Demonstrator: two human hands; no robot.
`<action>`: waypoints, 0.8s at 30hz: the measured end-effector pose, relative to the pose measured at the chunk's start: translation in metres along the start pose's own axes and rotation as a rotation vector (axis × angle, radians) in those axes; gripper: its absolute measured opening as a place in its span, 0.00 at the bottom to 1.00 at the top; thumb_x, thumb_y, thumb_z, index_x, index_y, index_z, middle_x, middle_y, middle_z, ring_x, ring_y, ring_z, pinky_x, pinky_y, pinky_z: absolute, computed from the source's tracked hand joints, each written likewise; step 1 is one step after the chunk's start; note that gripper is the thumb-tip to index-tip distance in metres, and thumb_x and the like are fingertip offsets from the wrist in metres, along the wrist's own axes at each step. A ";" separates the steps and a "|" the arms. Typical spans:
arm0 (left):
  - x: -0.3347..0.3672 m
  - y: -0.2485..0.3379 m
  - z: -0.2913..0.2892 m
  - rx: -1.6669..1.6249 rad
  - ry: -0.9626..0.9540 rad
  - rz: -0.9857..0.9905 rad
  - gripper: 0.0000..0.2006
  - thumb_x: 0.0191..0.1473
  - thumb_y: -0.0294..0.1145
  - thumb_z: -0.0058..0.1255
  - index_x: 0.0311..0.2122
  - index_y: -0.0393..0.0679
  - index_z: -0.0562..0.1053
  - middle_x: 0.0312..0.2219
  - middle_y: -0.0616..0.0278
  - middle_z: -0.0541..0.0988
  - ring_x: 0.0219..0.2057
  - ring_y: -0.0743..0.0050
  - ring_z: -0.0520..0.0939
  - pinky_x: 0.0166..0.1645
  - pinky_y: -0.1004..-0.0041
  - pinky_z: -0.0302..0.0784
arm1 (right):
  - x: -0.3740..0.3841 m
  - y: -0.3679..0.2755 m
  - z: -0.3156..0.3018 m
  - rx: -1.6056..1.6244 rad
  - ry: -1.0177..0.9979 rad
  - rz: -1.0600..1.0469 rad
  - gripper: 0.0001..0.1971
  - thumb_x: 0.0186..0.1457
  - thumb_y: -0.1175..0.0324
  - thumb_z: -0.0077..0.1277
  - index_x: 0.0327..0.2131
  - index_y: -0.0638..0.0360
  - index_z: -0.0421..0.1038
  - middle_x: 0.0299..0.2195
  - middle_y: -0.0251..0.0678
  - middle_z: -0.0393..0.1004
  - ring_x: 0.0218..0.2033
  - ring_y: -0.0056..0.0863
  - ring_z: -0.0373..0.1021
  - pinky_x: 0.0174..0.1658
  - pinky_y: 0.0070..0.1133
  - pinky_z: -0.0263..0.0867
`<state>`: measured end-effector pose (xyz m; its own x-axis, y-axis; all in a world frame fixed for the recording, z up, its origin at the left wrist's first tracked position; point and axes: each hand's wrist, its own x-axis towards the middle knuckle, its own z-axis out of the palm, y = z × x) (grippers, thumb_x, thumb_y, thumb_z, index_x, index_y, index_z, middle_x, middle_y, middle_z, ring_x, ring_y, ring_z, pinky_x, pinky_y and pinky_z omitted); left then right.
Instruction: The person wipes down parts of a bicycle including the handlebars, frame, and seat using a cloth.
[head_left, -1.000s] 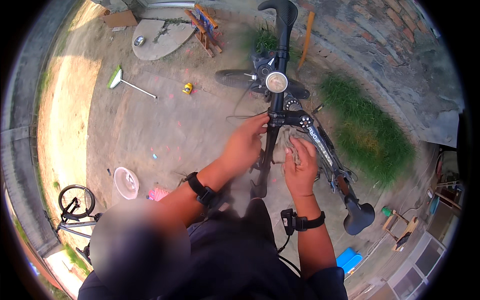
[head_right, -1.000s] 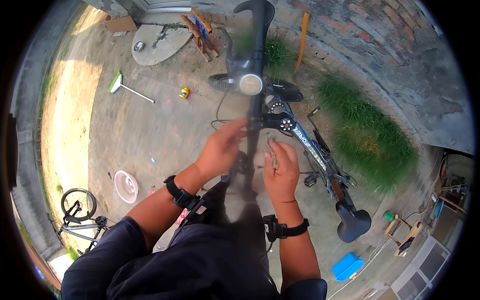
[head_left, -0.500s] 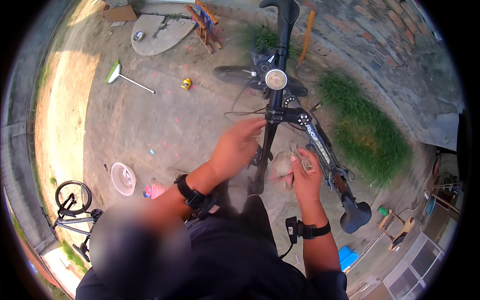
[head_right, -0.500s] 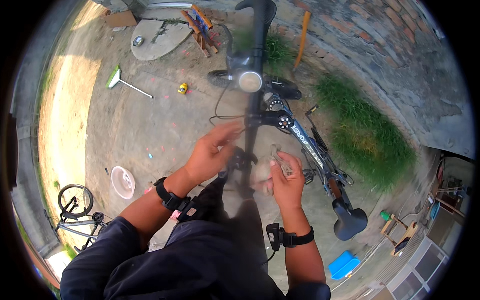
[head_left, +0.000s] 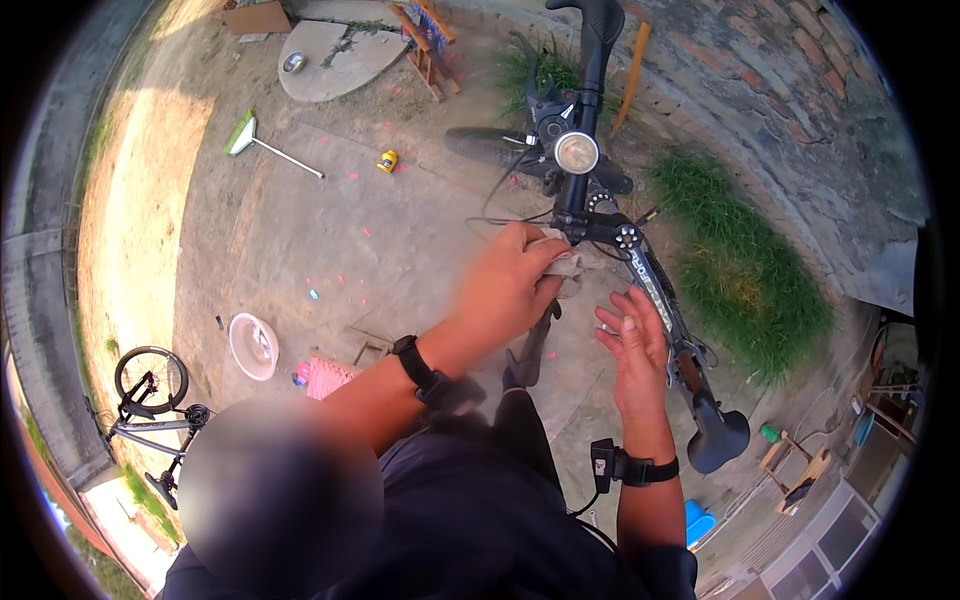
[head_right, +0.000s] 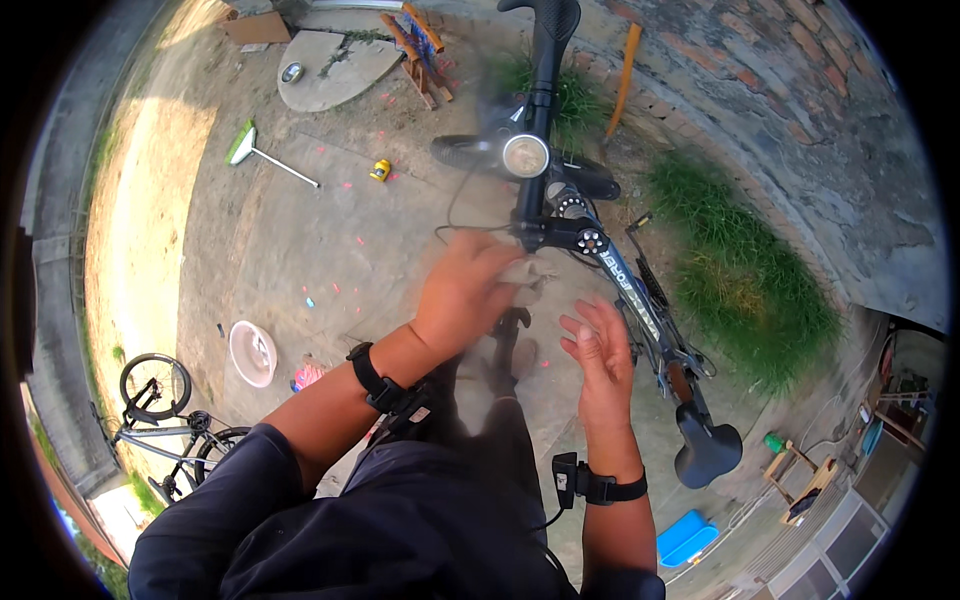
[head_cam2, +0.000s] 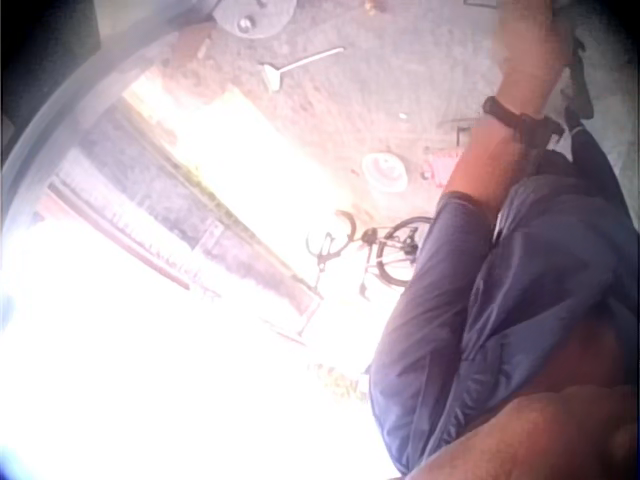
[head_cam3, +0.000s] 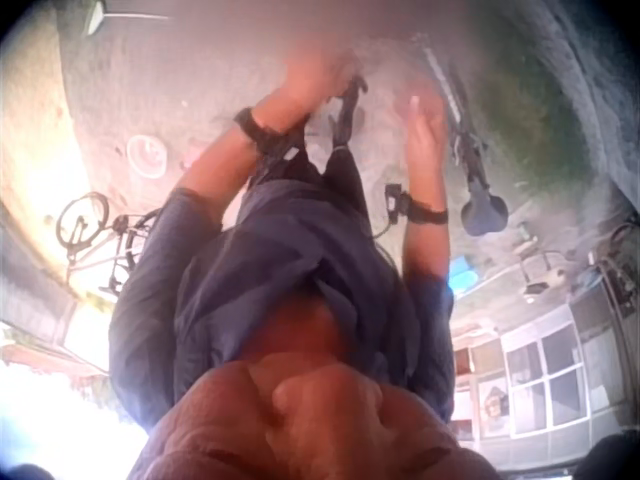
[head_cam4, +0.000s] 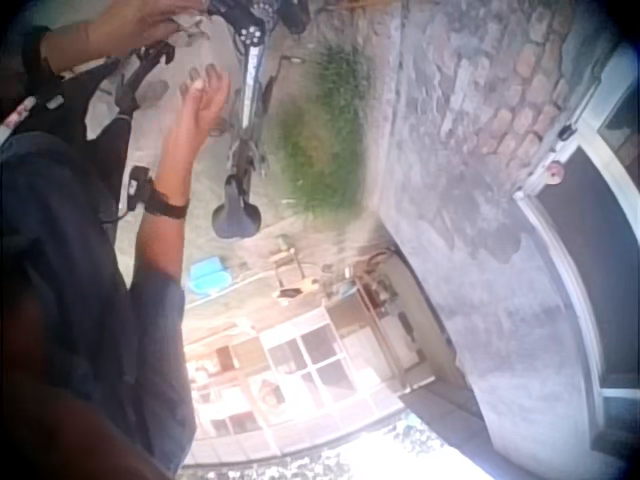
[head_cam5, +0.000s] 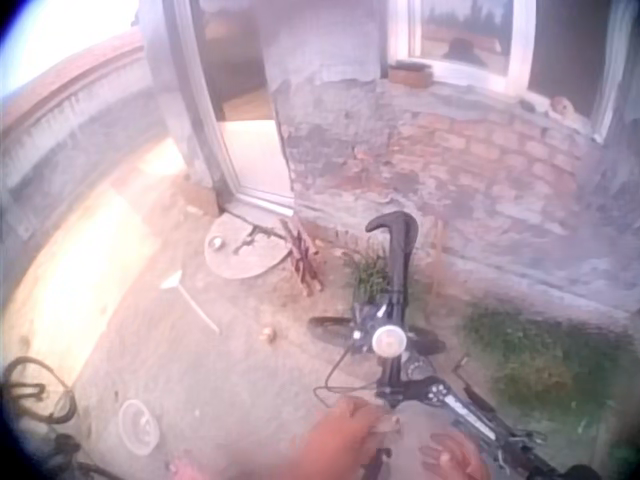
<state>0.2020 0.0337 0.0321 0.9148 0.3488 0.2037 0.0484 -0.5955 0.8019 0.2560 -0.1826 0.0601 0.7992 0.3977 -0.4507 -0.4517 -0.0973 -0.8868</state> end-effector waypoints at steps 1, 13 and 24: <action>-0.004 0.001 0.003 0.039 -0.079 -0.030 0.21 0.43 0.23 0.60 0.47 0.47 0.76 0.42 0.55 0.74 0.42 0.53 0.78 0.42 0.63 0.77 | -0.001 0.002 -0.016 -0.069 0.057 -0.030 0.30 0.66 0.59 0.49 0.66 0.58 0.55 0.60 0.46 0.64 0.56 0.35 0.68 0.54 0.28 0.66; -0.015 0.005 0.025 0.253 -0.126 0.125 0.13 0.45 0.30 0.59 0.40 0.52 0.79 0.35 0.58 0.73 0.39 0.54 0.78 0.38 0.61 0.77 | -0.072 0.022 -0.188 -0.984 0.521 -0.262 0.27 0.57 0.68 0.59 0.59 0.59 0.66 0.56 0.43 0.70 0.56 0.38 0.68 0.59 0.31 0.61; 0.024 0.021 0.012 0.478 -0.130 0.187 0.11 0.48 0.32 0.56 0.40 0.53 0.77 0.32 0.59 0.72 0.34 0.57 0.79 0.33 0.61 0.78 | -0.098 0.045 -0.230 -1.353 0.472 -0.060 0.32 0.46 0.58 0.67 0.55 0.50 0.70 0.55 0.40 0.70 0.60 0.44 0.63 0.68 0.48 0.43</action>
<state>0.2295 0.0205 0.0473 0.9659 0.1304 0.2236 0.0292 -0.9133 0.4063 0.2486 -0.4357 0.0404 0.9788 0.1241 -0.1631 0.0908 -0.9760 -0.1977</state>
